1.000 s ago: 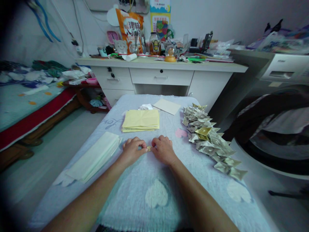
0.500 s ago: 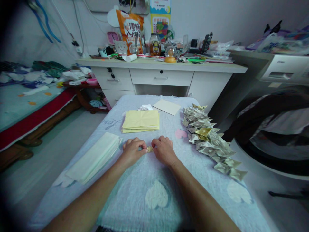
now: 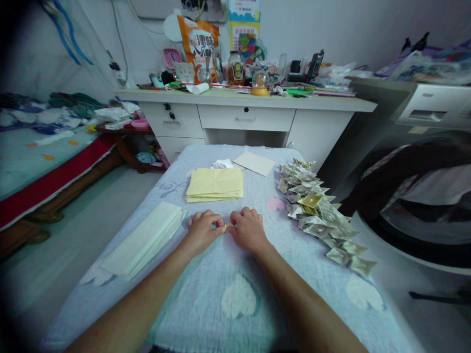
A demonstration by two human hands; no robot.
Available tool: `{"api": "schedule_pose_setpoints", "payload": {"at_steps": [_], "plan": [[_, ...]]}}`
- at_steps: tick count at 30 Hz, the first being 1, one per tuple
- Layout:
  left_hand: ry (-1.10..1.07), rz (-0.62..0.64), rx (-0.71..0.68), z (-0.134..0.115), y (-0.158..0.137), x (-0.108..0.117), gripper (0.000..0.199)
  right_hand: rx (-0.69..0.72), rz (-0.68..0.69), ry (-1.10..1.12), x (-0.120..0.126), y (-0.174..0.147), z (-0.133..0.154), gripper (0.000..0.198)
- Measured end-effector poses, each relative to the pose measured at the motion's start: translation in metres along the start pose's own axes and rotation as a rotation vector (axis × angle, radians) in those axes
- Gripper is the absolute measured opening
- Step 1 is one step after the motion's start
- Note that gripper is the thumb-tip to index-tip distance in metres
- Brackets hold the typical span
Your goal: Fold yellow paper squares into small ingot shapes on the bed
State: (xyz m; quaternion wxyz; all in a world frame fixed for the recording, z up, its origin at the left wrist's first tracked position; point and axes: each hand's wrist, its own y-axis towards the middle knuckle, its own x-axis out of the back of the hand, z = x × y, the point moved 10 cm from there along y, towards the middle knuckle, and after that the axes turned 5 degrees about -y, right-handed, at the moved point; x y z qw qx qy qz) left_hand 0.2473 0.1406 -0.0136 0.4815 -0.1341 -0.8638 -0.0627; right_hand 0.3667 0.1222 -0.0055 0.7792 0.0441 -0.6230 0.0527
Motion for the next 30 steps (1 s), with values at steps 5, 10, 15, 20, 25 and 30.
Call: {"api": "schedule_pose_setpoints", "payload": {"at_steps": [5, 10, 15, 20, 25, 30], "plan": [[0.024, -0.012, -0.005, -0.001, -0.002, 0.001, 0.015, 0.007, -0.006, 0.013, 0.001, -0.002, 0.0, 0.021], [0.021, -0.049, -0.042, -0.006, -0.006, 0.005, 0.011, 0.061, -0.051, 0.111, 0.004, -0.005, -0.001, 0.019], [-0.043, -0.074, -0.092, -0.01, -0.008, 0.009, 0.019, 0.107, -0.052, 0.233, 0.005, -0.008, -0.003, 0.026], [-0.093, -0.053, -0.146, -0.016, -0.009, 0.01, 0.023, 0.111, -0.053, 0.291, 0.007, -0.009, -0.003, 0.033], [-0.116, -0.072, -0.205, -0.023, -0.011, 0.012, 0.022, 0.135, -0.132, 0.397, 0.018, -0.011, -0.005, 0.026], [-0.087, -0.115, -0.284, -0.03, -0.014, 0.015, 0.022, 0.199, -0.187, 0.5, 0.023, -0.011, -0.003, 0.015]]}}
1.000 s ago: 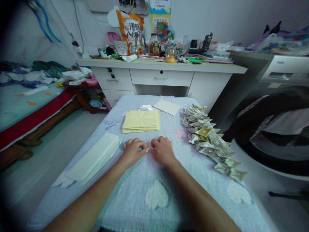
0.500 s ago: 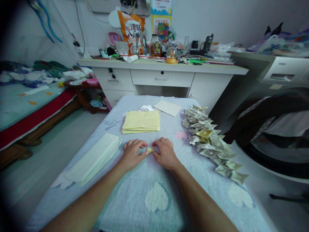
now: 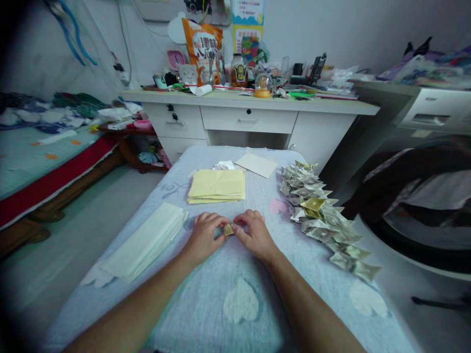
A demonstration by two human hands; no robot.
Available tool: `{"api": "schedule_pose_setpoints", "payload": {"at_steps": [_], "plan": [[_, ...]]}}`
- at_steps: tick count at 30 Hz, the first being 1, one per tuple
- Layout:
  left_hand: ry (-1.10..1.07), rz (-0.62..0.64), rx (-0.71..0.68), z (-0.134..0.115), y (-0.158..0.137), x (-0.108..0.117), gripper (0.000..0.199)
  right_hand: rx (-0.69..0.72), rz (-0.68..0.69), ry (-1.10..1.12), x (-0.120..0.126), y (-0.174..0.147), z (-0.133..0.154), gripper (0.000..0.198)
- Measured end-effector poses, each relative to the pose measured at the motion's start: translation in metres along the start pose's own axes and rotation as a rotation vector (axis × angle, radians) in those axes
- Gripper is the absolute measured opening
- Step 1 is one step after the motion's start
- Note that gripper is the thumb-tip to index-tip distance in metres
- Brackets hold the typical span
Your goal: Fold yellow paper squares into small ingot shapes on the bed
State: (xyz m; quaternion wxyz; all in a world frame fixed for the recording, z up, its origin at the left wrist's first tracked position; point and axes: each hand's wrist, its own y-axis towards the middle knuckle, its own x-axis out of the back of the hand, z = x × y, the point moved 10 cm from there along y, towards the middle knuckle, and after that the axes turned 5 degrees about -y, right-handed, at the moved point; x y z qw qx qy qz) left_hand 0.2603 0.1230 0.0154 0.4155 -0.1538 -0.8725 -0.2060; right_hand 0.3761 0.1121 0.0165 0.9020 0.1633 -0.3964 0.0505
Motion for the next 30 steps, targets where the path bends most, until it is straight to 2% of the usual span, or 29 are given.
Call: {"api": "schedule_pose_setpoints", "payload": {"at_steps": [5, 12, 16, 20, 25, 30], "plan": [[-0.026, -0.017, -0.043, -0.004, 0.0, 0.002, 0.019, 0.024, 0.006, 0.058, -0.006, 0.001, 0.002, 0.003], [-0.183, -0.01, -0.105, -0.009, 0.0, 0.005, 0.023, 0.015, -0.009, 0.124, -0.002, 0.0, 0.001, 0.008], [-0.289, -0.011, -0.11, -0.008, 0.001, 0.007, 0.015, 0.03, -0.049, 0.153, 0.003, -0.001, 0.002, 0.008], [-0.358, -0.027, -0.046, 0.001, 0.002, 0.006, 0.009, 0.038, -0.087, 0.207, 0.005, -0.001, 0.002, 0.008], [-0.382, -0.096, 0.015, 0.012, 0.001, 0.01, 0.007, -0.065, -0.109, 0.391, 0.002, -0.003, -0.013, 0.004], [-0.625, -0.111, 0.167, 0.03, 0.0, 0.005, 0.01, -0.122, -0.108, 0.618, -0.001, -0.003, -0.018, 0.007]]}}
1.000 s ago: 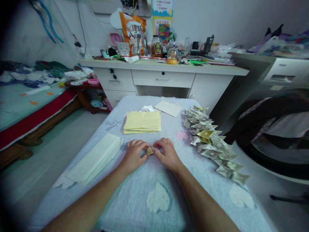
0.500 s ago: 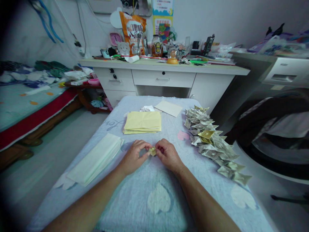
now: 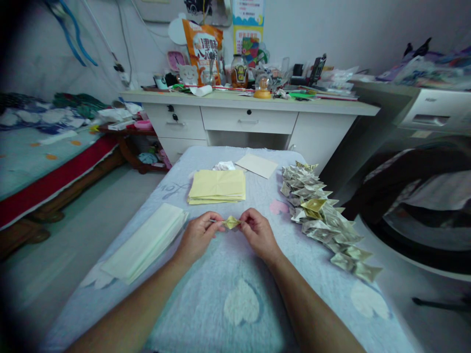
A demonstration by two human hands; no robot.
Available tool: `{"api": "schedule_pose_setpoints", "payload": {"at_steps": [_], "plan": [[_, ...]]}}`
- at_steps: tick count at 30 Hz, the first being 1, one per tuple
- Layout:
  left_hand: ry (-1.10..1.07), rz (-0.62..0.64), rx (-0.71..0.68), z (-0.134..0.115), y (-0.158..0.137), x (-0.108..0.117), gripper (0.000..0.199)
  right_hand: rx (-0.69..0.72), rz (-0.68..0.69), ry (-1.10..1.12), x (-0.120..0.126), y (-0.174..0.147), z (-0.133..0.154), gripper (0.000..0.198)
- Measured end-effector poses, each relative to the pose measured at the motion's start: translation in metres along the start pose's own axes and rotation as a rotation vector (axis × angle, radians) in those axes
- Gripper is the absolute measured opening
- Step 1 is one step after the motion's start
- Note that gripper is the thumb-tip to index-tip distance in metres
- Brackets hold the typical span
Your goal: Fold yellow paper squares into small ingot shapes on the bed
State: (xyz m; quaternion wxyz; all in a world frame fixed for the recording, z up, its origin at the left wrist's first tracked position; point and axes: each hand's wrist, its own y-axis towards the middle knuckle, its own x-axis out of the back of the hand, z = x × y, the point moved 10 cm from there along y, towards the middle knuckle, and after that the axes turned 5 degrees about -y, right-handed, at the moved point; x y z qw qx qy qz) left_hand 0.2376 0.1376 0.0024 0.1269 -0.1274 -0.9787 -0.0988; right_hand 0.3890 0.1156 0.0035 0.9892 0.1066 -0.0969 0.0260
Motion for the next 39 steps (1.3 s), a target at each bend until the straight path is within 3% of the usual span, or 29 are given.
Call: {"api": "schedule_pose_setpoints", "payload": {"at_steps": [7, 11, 14, 17, 19, 22, 25, 32, 35, 39], "plan": [[-0.369, -0.018, 0.073, 0.005, 0.0, -0.002, 0.015, -0.114, -0.027, 0.321, 0.001, 0.002, -0.01, 0.017], [-0.46, -0.021, 0.104, 0.009, 0.0, -0.004, 0.016, -0.148, -0.03, 0.331, 0.001, 0.001, -0.012, 0.015], [-0.424, -0.02, 0.098, 0.009, 0.0, -0.005, 0.017, -0.04, -0.037, 0.149, 0.002, 0.0, 0.0, 0.012], [-0.327, -0.011, 0.062, 0.005, -0.001, -0.007, 0.015, 0.072, -0.029, -0.12, -0.001, -0.002, 0.013, 0.042], [-0.261, 0.004, 0.042, 0.002, -0.003, -0.009, 0.015, 0.12, -0.005, -0.274, -0.005, -0.004, 0.019, 0.051], [-0.19, 0.032, 0.025, -0.001, -0.005, -0.013, 0.015, 0.164, 0.05, -0.424, -0.011, -0.004, 0.025, 0.029], [-0.167, 0.05, 0.015, -0.003, -0.006, -0.015, 0.015, 0.159, 0.065, -0.45, -0.012, -0.003, 0.025, 0.009], [-0.31, 0.101, 0.054, -0.003, -0.004, -0.02, 0.015, 0.151, 0.0, -0.38, -0.005, -0.001, 0.021, 0.01], [-0.201, 0.092, 0.042, -0.003, -0.003, -0.018, 0.024, 0.128, 0.013, -0.353, -0.007, -0.001, 0.02, 0.014], [-0.028, 0.092, -0.022, -0.006, -0.003, -0.017, 0.013, 0.121, 0.057, -0.341, -0.012, -0.002, 0.021, 0.017]]}}
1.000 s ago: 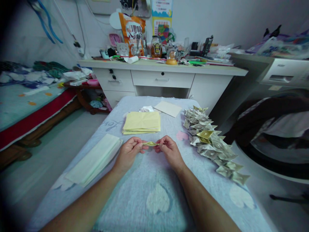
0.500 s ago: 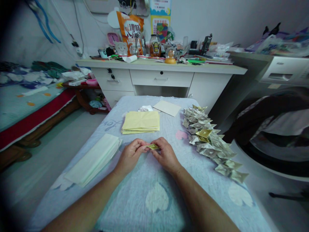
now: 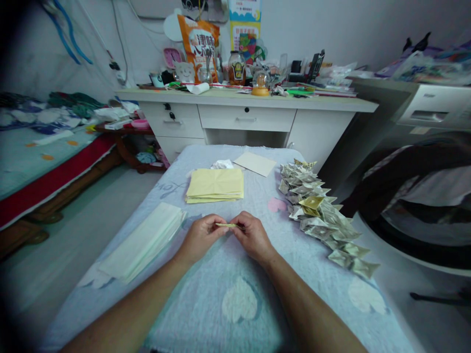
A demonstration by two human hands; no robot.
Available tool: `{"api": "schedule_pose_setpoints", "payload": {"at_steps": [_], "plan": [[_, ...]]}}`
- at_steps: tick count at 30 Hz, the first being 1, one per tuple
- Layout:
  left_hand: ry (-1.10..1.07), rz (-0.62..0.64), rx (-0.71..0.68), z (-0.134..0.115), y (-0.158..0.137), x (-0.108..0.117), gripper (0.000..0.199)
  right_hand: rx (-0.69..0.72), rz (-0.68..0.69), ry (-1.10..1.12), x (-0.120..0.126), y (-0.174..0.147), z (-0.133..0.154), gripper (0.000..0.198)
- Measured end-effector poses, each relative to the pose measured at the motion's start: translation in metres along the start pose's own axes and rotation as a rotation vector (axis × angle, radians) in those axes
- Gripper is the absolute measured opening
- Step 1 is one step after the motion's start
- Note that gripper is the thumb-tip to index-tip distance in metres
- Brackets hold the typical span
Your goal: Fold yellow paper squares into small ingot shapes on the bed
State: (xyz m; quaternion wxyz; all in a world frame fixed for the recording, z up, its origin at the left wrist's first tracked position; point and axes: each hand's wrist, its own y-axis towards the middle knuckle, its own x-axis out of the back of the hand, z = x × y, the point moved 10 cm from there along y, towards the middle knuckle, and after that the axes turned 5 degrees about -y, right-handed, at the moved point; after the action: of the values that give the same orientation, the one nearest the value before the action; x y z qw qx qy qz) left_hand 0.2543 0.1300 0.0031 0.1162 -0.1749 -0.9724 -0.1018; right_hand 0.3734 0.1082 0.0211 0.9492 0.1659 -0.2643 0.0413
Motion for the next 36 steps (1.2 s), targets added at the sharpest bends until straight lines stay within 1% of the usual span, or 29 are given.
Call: {"api": "schedule_pose_setpoints", "payload": {"at_steps": [3, 6, 11, 17, 20, 22, 25, 28, 31, 36], "plan": [[0.004, 0.017, -0.013, -0.001, 0.0, 0.0, 0.012, 0.0, 0.034, 0.013, -0.003, -0.001, 0.0, 0.017], [-0.015, 0.036, 0.006, 0.001, -0.001, 0.0, 0.012, -0.031, 0.058, 0.052, -0.004, -0.001, -0.004, 0.017], [-0.047, -0.002, 0.043, 0.006, 0.0, 0.004, 0.014, -0.075, 0.041, 0.051, 0.001, -0.001, -0.01, 0.022], [-0.196, 0.016, 0.082, 0.014, 0.002, 0.0, 0.016, -0.2, 0.121, 0.236, -0.007, -0.004, -0.022, 0.03], [-0.257, 0.055, 0.11, 0.016, 0.002, -0.005, 0.017, -0.212, 0.135, 0.245, -0.009, -0.005, -0.023, 0.031], [-0.233, 0.07, 0.123, 0.016, 0.002, -0.007, 0.02, -0.194, 0.136, 0.223, -0.009, -0.005, -0.022, 0.031], [-0.111, 0.106, 0.13, 0.014, 0.0, -0.011, 0.024, -0.157, 0.131, 0.179, -0.009, -0.004, -0.018, 0.028], [-0.012, 0.131, 0.111, 0.008, -0.002, -0.013, 0.028, -0.149, 0.158, 0.172, -0.011, -0.004, -0.017, 0.028], [-0.002, 0.128, 0.099, 0.005, -0.002, -0.011, 0.028, -0.164, 0.183, 0.193, -0.012, -0.005, -0.018, 0.029], [-0.031, 0.108, 0.127, 0.008, -0.001, -0.007, 0.025, -0.235, 0.193, 0.218, -0.011, -0.006, -0.025, 0.032]]}}
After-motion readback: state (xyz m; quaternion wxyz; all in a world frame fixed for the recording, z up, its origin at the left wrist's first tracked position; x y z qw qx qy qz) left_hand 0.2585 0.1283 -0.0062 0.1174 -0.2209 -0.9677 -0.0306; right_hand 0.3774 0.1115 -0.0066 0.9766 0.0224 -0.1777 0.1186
